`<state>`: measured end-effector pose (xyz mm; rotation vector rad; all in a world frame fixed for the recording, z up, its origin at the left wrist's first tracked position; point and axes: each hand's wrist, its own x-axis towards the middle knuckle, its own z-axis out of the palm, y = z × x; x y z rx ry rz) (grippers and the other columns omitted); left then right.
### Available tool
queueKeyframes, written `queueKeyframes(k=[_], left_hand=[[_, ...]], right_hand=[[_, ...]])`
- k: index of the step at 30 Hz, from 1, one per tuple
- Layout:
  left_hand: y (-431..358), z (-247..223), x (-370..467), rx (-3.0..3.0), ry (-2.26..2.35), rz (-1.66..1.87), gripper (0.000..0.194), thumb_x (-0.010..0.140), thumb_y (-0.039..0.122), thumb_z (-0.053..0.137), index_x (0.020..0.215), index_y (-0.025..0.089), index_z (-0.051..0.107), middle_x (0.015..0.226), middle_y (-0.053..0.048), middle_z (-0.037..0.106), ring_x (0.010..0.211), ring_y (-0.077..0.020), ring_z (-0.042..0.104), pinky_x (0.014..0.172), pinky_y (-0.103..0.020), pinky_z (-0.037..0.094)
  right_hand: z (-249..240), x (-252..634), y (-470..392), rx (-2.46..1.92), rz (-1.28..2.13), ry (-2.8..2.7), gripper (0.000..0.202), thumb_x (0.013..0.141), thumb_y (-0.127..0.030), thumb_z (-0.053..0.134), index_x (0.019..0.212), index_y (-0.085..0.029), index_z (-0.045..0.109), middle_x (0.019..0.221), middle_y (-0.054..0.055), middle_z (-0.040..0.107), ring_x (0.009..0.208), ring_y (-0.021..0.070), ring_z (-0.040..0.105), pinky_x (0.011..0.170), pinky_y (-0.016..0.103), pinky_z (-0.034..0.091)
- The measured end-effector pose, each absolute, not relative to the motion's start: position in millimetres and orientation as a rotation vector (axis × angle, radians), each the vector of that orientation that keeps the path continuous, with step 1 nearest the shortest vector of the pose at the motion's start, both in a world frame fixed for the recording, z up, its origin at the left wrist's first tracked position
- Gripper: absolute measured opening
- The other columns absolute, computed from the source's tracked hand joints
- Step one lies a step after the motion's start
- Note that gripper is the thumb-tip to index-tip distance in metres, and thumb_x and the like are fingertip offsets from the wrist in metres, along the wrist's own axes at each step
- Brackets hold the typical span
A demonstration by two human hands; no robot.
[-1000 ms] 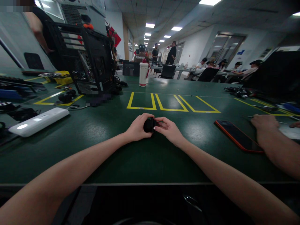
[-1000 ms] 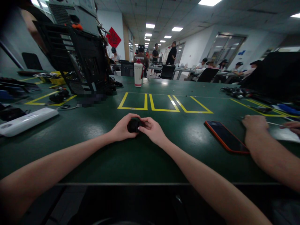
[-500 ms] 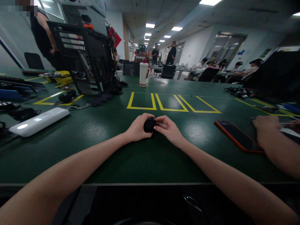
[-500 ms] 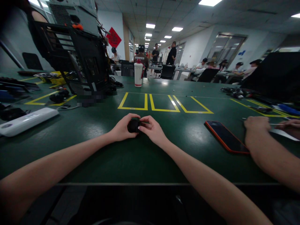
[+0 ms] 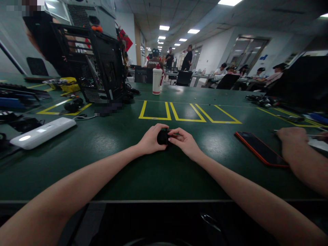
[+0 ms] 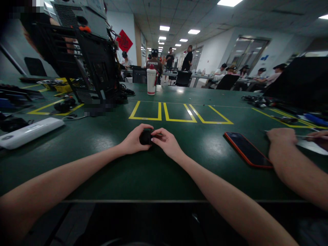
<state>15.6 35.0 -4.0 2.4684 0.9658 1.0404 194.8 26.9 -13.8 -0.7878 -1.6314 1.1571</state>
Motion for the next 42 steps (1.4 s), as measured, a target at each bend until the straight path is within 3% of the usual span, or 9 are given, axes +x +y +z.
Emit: queueKeyframes(k=[4,12,18,24,30,36,42], left_hand=[[35.4,-4.4,15.7,2.463,0.954,1.053,0.058,0.06,0.019,0.064,0.112,0.021,0.04,0.11,-0.007,0.051,0.101,-0.0246,0.05,0.086,-0.041,0.041],[36.7,-6.0,15.9,2.471,0.948,1.058,0.058,0.06,0.019,0.064,0.113,0.021,0.04,0.112,-0.007,0.05,0.103,-0.0248,0.049,0.087,-0.041,0.041],[37.0,-6.6,15.9,2.47,0.968,1.052,0.058,0.061,0.02,0.064,0.114,0.021,0.039,0.112,-0.007,0.05,0.101,-0.0243,0.05,0.087,-0.041,0.041],[35.5,-4.5,15.4,2.479,0.96,1.04,0.057,0.061,0.02,0.064,0.112,0.02,0.04,0.111,-0.007,0.05,0.101,-0.0242,0.05,0.086,-0.04,0.042],[35.8,-4.8,15.6,2.462,0.961,1.051,0.058,0.06,0.019,0.064,0.113,0.021,0.04,0.112,-0.007,0.05,0.103,-0.0246,0.049,0.087,-0.041,0.041],[37.3,-6.6,15.4,2.484,0.965,1.047,0.058,0.061,0.021,0.065,0.114,0.02,0.039,0.112,-0.007,0.05,0.102,-0.0239,0.049,0.086,-0.039,0.041],[37.4,-6.9,15.7,2.486,0.957,1.065,0.058,0.06,0.021,0.064,0.113,0.02,0.04,0.111,-0.007,0.051,0.1,-0.0237,0.05,0.086,-0.04,0.041]], right_hand=[[-13.0,195.4,26.8,-0.808,1.216,-1.609,0.034,0.068,-0.017,0.064,0.099,-0.022,0.052,0.103,0.002,0.058,0.101,0.0172,0.057,0.094,0.037,0.043],[-15.1,195.8,25.4,-0.771,1.256,-1.613,0.032,0.065,-0.016,0.067,0.092,-0.022,0.051,0.1,0.001,0.057,0.098,0.0165,0.058,0.092,0.036,0.045],[-13.5,194.6,27.2,-0.834,1.174,-1.613,0.018,0.07,-0.023,0.064,0.085,-0.02,0.054,0.091,0.0,0.058,0.086,0.0146,0.061,0.086,0.035,0.048],[-12.4,196.2,27.8,-0.863,1.229,-1.602,0.031,0.069,-0.019,0.063,0.098,-0.021,0.052,0.104,0.003,0.058,0.1,0.017,0.058,0.094,0.037,0.043],[-14.4,196.3,25.5,-0.782,1.274,-1.603,0.033,0.065,-0.016,0.067,0.091,-0.022,0.049,0.1,0.001,0.058,0.099,0.017,0.058,0.093,0.037,0.044],[-14.6,195.0,27.1,-0.828,1.226,-1.593,0.022,0.069,-0.025,0.065,0.085,-0.021,0.05,0.094,0.0,0.057,0.087,0.0158,0.061,0.086,0.037,0.047],[-13.1,196.1,28.8,-0.873,1.21,-1.597,0.032,0.068,-0.019,0.064,0.097,-0.021,0.051,0.104,0.003,0.055,0.098,0.0175,0.058,0.092,0.038,0.043]])
